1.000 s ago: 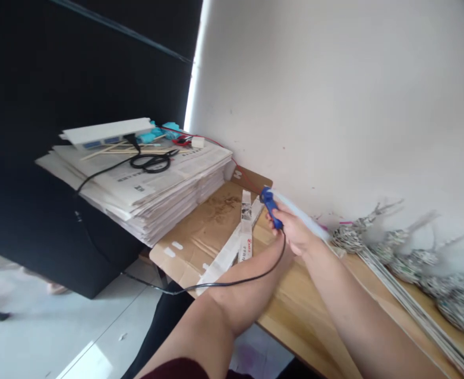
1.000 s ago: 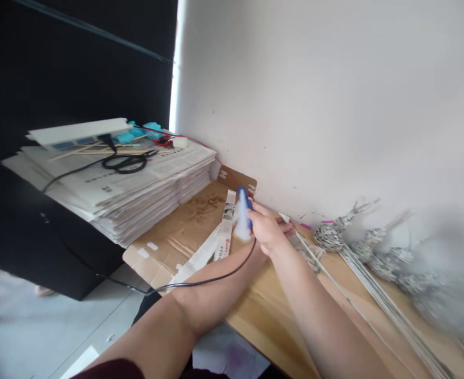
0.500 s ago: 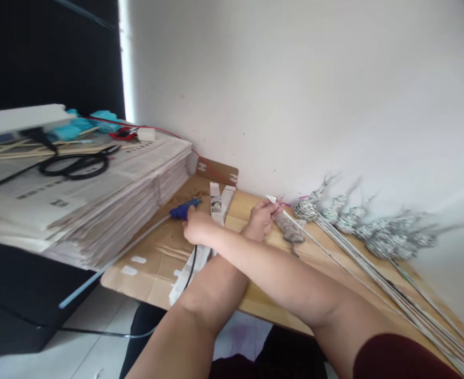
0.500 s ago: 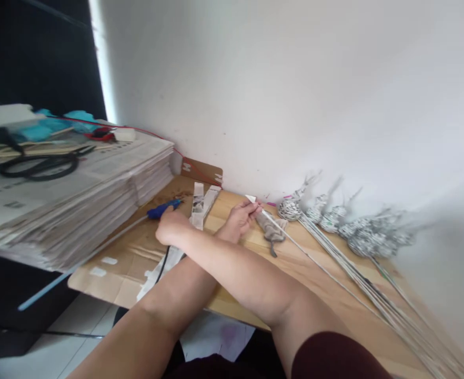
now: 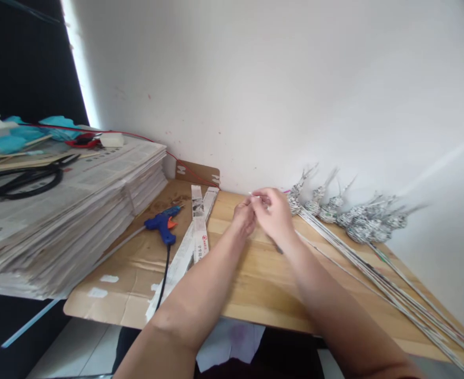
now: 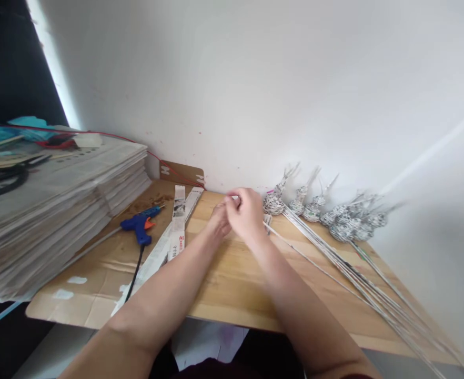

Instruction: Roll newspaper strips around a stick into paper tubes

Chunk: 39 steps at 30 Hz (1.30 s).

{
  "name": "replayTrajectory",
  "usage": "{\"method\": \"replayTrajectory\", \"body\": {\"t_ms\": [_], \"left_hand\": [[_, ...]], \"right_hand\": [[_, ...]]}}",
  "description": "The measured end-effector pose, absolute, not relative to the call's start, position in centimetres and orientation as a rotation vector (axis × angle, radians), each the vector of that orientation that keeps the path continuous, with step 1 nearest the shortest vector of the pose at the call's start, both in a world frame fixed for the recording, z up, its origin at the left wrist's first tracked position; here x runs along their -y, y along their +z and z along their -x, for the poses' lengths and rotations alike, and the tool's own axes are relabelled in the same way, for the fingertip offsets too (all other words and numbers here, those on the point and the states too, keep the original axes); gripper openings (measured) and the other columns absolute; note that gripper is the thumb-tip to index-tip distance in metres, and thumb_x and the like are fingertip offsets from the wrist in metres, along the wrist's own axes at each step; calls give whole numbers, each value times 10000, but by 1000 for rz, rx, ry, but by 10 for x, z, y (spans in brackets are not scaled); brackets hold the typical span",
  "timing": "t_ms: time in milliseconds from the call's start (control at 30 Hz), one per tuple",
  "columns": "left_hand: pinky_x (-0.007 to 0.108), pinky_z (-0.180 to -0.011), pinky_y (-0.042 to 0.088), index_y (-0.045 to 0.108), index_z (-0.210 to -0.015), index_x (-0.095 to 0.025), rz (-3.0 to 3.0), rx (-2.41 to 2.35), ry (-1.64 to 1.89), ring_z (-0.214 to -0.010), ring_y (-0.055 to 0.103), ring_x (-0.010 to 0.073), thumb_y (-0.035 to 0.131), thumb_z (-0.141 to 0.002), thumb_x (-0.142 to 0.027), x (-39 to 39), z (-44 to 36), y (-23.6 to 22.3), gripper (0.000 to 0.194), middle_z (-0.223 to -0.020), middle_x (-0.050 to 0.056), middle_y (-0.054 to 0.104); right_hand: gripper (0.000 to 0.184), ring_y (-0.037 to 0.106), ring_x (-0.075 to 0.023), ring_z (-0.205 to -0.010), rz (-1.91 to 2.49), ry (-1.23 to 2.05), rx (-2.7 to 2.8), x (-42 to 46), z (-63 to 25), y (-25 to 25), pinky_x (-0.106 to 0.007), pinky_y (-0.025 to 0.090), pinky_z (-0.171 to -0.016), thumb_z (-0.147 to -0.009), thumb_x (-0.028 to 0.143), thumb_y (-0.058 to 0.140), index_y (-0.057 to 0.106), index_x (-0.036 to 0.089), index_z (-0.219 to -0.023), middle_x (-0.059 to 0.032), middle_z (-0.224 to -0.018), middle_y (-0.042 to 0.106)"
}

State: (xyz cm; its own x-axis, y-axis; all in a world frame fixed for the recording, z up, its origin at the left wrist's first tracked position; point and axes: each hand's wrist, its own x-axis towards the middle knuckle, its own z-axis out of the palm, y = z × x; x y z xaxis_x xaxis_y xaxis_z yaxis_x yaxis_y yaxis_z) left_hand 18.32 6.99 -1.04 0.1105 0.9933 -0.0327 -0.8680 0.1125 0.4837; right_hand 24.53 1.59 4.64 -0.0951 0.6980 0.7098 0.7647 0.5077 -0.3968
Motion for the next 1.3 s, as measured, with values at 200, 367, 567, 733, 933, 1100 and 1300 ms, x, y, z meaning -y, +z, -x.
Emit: {"method": "replayTrajectory", "body": {"t_ms": [200,367,567,733,933,1100,1300], "left_hand": [[277,-870,530,647,-873,-115,-456,-373,1339,-776,697,132,662,-749,-27,-66,-184,-6,153,-833,65,711],[286,-862,539,571,-911,-156,-477,-416,1360,-826,708,151,654,-748,-8,-65,-183,-6,236,-820,52,713],[342,-918,527,533,-884,-161,-508,-447,1363,-917,704,185,661,-745,-5,-62,-186,-5,245,-823,48,712],[284,-889,539,575,-820,-134,-554,-462,1330,-857,706,150,656,-764,-20,-61,-185,-3,151,-849,51,717],[255,-850,549,617,-817,-125,-579,-472,1292,-846,698,138,706,-735,-44,-61,-182,-3,145,-900,58,716],[187,-759,554,631,-829,-127,-619,-437,1262,-849,696,128,693,-748,-58,-62,-180,-3,122,-887,43,715],[169,-715,547,621,-815,-138,-688,-381,1224,-842,695,128,737,-717,-100,-64,-175,-6,156,-858,33,705]], "right_hand": [[252,637,-228,-896,1367,-16,1813,-30,-318,12,-374,491,-813,-800,278,611,603,182,-1033,-89,-1004,688],[120,629,-202,-865,1284,-95,1843,-22,-312,5,-317,481,-777,-850,218,546,618,199,-943,-62,-919,679],[93,612,-201,-835,1281,-185,1852,-22,-319,5,-300,456,-756,-833,181,560,613,195,-909,-58,-882,663],[106,607,-203,-841,1307,-177,1870,-17,-322,5,-301,443,-774,-872,216,528,621,189,-916,-70,-891,667],[179,601,-217,-855,1376,-178,1884,-12,-322,10,-318,430,-803,-911,260,478,640,189,-942,-84,-898,678],[214,607,-196,-793,1398,-135,1879,-9,-323,15,-293,422,-747,-919,285,470,660,186,-932,-72,-859,688],[231,578,-147,-634,1419,13,1881,-7,-325,19,-253,377,-618,-917,322,475,671,200,-930,-22,-741,681]]}}
